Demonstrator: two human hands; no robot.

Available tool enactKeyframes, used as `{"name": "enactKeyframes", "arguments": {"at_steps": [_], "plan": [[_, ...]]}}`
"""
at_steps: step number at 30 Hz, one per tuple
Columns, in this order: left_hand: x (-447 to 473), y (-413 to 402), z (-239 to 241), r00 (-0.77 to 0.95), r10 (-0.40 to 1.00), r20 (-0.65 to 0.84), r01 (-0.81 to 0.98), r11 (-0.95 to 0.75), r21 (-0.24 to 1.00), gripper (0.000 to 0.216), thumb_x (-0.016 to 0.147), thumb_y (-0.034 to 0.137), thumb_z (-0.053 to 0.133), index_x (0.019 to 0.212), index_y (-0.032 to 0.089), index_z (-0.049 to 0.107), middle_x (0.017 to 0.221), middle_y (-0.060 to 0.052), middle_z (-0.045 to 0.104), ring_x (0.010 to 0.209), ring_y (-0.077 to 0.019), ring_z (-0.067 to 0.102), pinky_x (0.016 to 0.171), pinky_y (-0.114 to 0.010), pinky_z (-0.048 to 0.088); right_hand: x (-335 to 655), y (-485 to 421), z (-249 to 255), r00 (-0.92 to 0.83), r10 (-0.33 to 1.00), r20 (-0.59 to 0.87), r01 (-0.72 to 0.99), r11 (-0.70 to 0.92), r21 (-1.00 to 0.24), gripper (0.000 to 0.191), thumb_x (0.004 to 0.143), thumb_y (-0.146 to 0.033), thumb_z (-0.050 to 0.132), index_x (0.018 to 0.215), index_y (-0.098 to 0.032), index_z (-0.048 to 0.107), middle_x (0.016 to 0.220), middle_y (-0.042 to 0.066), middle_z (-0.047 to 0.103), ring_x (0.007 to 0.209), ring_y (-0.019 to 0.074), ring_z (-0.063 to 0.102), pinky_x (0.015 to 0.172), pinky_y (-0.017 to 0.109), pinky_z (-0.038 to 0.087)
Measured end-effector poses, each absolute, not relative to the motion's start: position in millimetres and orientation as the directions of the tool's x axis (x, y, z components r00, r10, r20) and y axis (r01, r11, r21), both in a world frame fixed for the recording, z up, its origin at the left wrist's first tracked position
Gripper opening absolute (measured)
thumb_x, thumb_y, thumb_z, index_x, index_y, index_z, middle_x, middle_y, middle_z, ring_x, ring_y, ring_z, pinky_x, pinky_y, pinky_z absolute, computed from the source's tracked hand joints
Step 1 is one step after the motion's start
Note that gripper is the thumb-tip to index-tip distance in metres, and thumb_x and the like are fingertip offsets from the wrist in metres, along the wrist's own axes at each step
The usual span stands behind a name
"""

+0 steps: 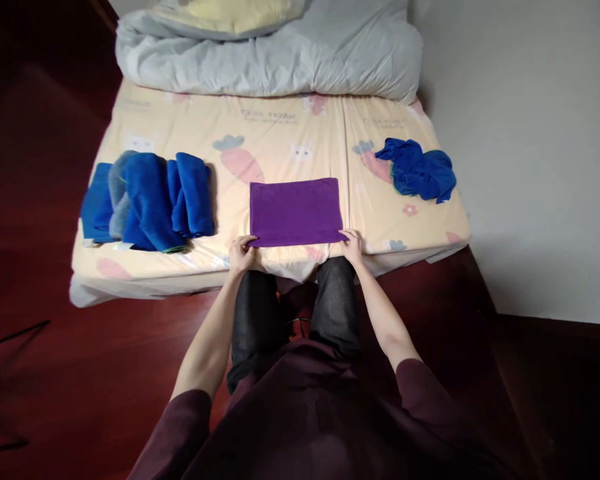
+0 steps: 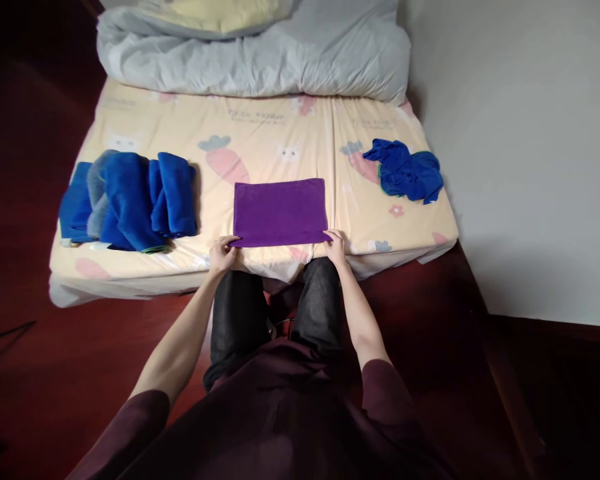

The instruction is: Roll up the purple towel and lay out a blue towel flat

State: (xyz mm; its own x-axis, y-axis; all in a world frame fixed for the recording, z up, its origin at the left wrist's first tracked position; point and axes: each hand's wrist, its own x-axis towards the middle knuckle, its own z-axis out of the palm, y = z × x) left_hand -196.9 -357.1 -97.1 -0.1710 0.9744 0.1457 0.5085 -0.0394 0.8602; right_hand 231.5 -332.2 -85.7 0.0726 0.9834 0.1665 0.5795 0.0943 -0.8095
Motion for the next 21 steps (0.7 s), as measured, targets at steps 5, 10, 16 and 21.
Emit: {"name": "enactKeyframes", "arguments": {"at_steps": [5, 10, 16, 21], "plan": [[-203.5, -350.1, -92.1, -0.058, 0.977, 0.205, 0.521, -0.145, 0.841, 0.036, 0.075, 0.022, 0.066, 0.107, 0.024, 0.082, 0.119, -0.011, 0.081, 0.119, -0.0321, 0.070, 0.113, -0.051, 0.049, 231.9, -323.3, -76.1, 0.096, 0.980, 0.177, 0.599, 0.085, -0.796, 0.050, 0.074, 0.000, 0.055, 0.104, -0.022, 0.087, 0.115, 0.010, 0.081, 0.117, 0.0265, 0.073, 0.114, 0.046, 0.058], [-206.7, -343.3, -96.3, -0.085, 0.975, 0.206, 0.538, -0.129, 0.833, 0.036, 0.076, 0.023, 0.065, 0.106, 0.024, 0.083, 0.114, -0.011, 0.081, 0.109, -0.0320, 0.069, 0.102, -0.049, 0.053, 232.1, -310.7, -72.6, 0.093, 0.981, 0.173, 0.599, 0.083, -0.797, 0.049, 0.069, 0.001, 0.059, 0.099, -0.024, 0.088, 0.111, 0.007, 0.084, 0.113, 0.0287, 0.073, 0.112, 0.050, 0.057], [-203.6, -346.1, -106.6, -0.197, 0.956, 0.219, 0.524, -0.086, 0.847, 0.026, 0.085, 0.028, 0.068, 0.105, 0.021, 0.083, 0.112, -0.012, 0.078, 0.109, -0.0291, 0.068, 0.096, -0.042, 0.055, 237.8, -305.6, -86.2, 0.108, 0.975, 0.196, 0.516, 0.113, -0.849, 0.037, 0.080, -0.007, 0.064, 0.101, -0.022, 0.089, 0.108, 0.009, 0.081, 0.110, 0.0277, 0.073, 0.107, 0.046, 0.059], [-203.2, -346.9, -111.4, -0.255, 0.938, 0.236, 0.527, -0.069, 0.847, 0.024, 0.093, 0.033, 0.068, 0.104, 0.019, 0.083, 0.106, -0.010, 0.072, 0.094, -0.0215, 0.067, 0.078, -0.032, 0.053, 239.9, -305.8, -94.9, 0.135, 0.968, 0.211, 0.534, 0.108, -0.839, 0.029, 0.085, -0.010, 0.070, 0.103, -0.023, 0.089, 0.108, 0.009, 0.075, 0.109, 0.0255, 0.071, 0.102, 0.043, 0.063]]}}
